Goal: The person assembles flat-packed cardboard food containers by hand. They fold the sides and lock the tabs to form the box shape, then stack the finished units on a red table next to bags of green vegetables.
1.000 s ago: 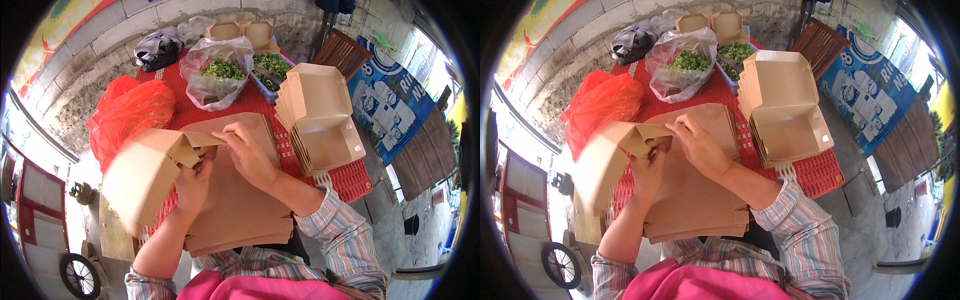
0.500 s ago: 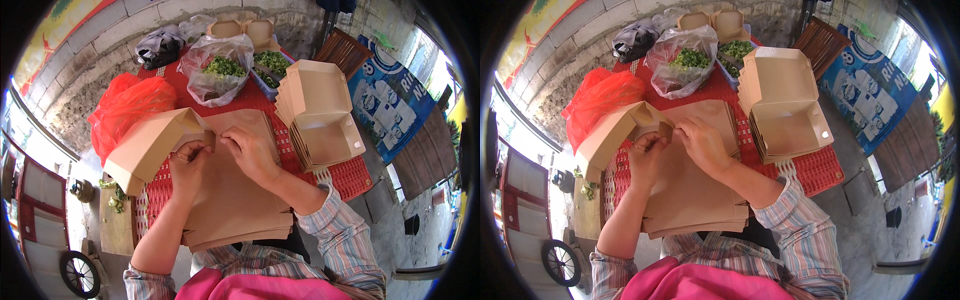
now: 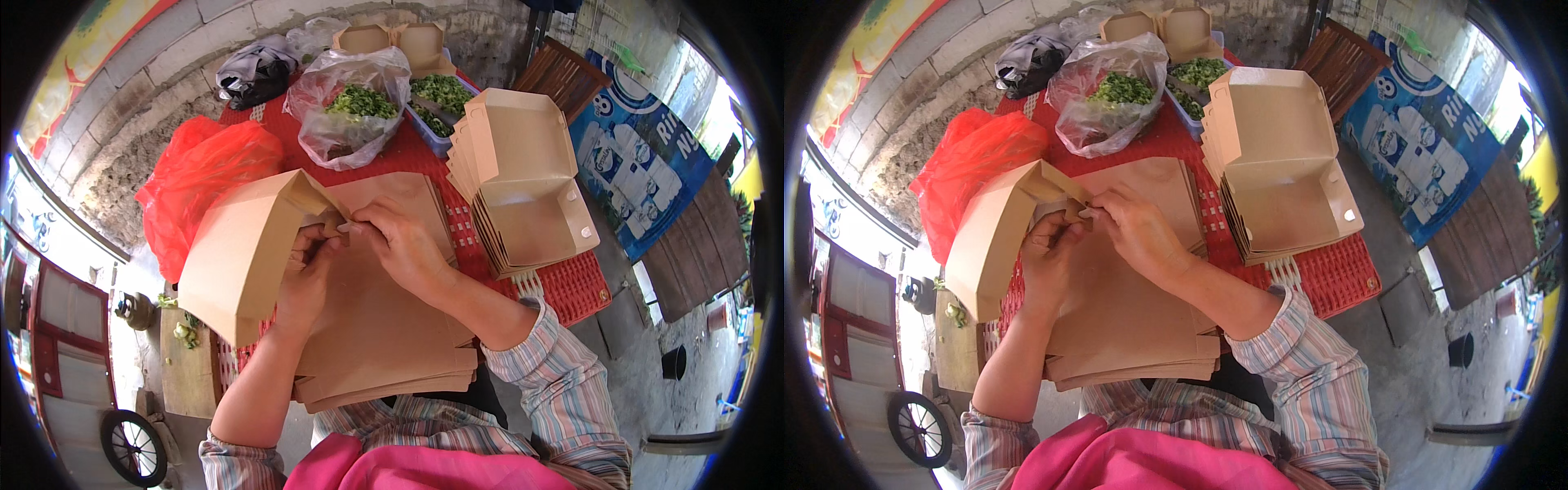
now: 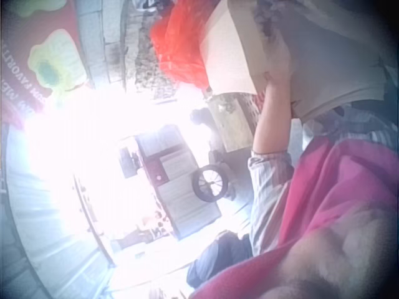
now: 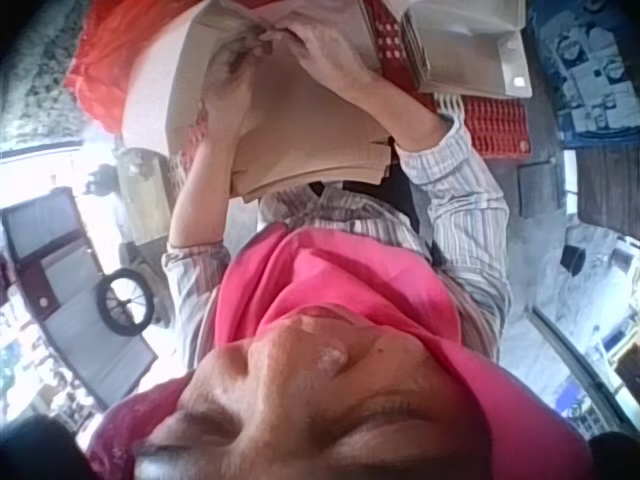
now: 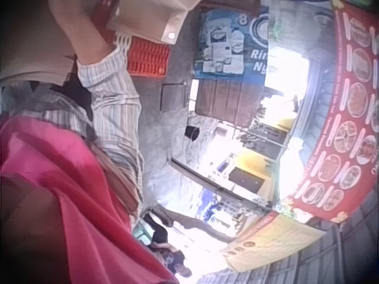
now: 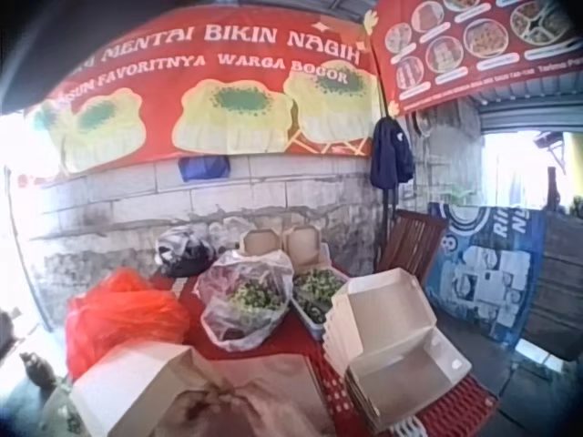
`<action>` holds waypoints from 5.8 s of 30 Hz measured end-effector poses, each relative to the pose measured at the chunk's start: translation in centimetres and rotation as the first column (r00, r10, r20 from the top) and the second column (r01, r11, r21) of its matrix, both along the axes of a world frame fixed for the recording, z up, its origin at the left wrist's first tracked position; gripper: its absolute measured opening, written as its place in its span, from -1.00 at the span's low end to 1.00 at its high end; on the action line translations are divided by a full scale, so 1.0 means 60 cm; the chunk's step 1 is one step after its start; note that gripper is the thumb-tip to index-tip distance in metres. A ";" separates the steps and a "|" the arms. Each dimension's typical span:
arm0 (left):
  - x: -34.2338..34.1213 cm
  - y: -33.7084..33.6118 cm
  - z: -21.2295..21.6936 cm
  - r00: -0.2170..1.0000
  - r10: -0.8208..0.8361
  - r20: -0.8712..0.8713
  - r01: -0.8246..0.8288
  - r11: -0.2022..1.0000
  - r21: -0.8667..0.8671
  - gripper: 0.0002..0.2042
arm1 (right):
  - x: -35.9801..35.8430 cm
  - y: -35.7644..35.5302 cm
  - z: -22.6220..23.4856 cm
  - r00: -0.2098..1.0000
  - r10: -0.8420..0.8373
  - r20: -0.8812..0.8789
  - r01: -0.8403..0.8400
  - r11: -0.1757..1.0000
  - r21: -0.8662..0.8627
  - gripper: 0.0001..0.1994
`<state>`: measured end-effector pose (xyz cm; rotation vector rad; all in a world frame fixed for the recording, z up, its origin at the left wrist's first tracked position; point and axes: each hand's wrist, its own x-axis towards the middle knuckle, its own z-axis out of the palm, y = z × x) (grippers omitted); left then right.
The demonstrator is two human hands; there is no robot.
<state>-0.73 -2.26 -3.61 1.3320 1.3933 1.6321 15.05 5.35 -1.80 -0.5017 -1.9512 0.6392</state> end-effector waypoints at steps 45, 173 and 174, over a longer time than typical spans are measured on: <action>0.000 -0.028 0.046 0.895 0.129 -0.428 -0.107 0.991 0.075 -0.87 | 0.003 -0.011 0.005 0.998 0.061 0.028 -0.066 0.964 0.258 -0.86; 0.002 -0.064 0.030 0.839 0.215 -0.500 -0.178 0.977 0.121 -0.72 | -0.006 -0.038 0.020 0.979 0.113 -0.170 -0.105 0.993 0.055 -0.86; 0.003 -0.064 0.029 0.841 0.216 -0.496 -0.177 0.976 0.126 -0.71 | -0.005 -0.038 0.019 0.979 0.112 -0.172 -0.114 0.994 0.000 -0.87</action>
